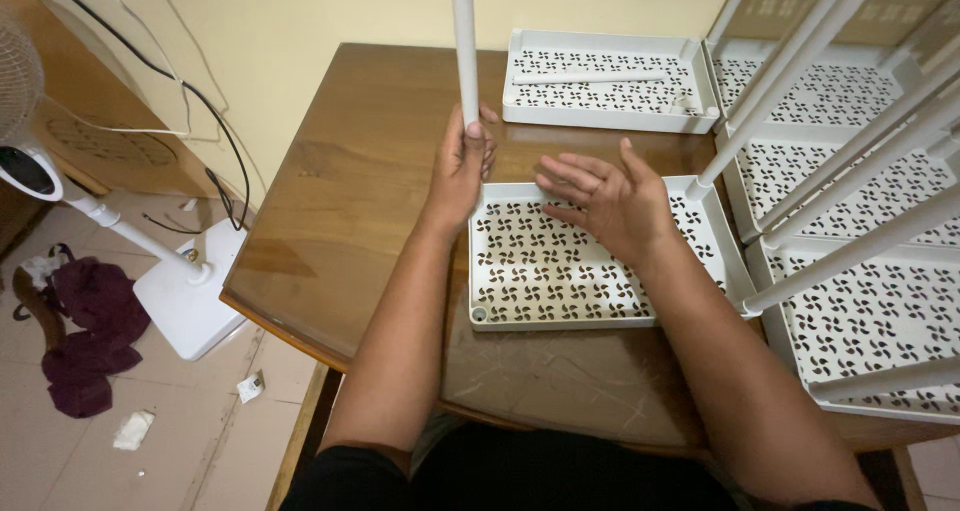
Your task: The person assembles a white plastic storage shelf by inserting vertical poles into corner holes on perforated trays and securing them with small white plastic fasteners. The person works on a wooden table, handling multiple trays and poles to build a multi-tiered structure.
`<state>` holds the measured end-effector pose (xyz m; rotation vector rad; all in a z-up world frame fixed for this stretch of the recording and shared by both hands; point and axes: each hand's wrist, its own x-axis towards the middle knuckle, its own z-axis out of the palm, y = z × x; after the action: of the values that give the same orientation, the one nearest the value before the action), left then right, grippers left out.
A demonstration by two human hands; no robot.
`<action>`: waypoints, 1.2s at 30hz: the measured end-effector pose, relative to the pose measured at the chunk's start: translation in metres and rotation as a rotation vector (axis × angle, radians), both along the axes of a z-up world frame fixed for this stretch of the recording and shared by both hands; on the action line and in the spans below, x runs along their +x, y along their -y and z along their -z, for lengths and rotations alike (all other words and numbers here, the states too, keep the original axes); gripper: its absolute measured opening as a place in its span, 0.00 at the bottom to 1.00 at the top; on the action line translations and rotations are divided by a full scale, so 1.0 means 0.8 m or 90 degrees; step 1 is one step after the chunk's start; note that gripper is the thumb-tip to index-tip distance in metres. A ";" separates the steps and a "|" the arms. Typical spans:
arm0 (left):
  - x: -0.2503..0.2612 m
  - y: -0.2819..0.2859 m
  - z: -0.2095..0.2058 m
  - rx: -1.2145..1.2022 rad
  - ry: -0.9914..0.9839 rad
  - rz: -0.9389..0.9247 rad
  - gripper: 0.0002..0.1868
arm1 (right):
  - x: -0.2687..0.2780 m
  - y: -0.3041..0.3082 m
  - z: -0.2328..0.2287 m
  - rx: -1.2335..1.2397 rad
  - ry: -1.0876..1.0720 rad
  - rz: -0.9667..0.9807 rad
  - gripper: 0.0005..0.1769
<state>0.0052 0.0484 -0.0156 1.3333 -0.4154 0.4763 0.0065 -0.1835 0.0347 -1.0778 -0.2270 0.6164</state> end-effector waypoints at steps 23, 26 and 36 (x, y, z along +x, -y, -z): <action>0.019 -0.013 0.029 -0.124 -0.049 0.077 0.17 | -0.022 -0.017 0.039 -0.471 0.632 0.146 0.23; 0.026 -0.009 0.035 0.024 -0.045 -0.062 0.18 | -0.033 -0.018 0.034 -0.496 0.722 0.163 0.23; 0.039 0.004 0.030 0.043 -0.020 -0.169 0.24 | -0.033 -0.018 0.029 -0.509 0.774 0.154 0.22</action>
<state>0.0367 0.0453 -0.0399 1.4674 -0.2301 0.6654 -0.0199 -0.1688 0.0112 -2.1339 -0.9303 -0.2952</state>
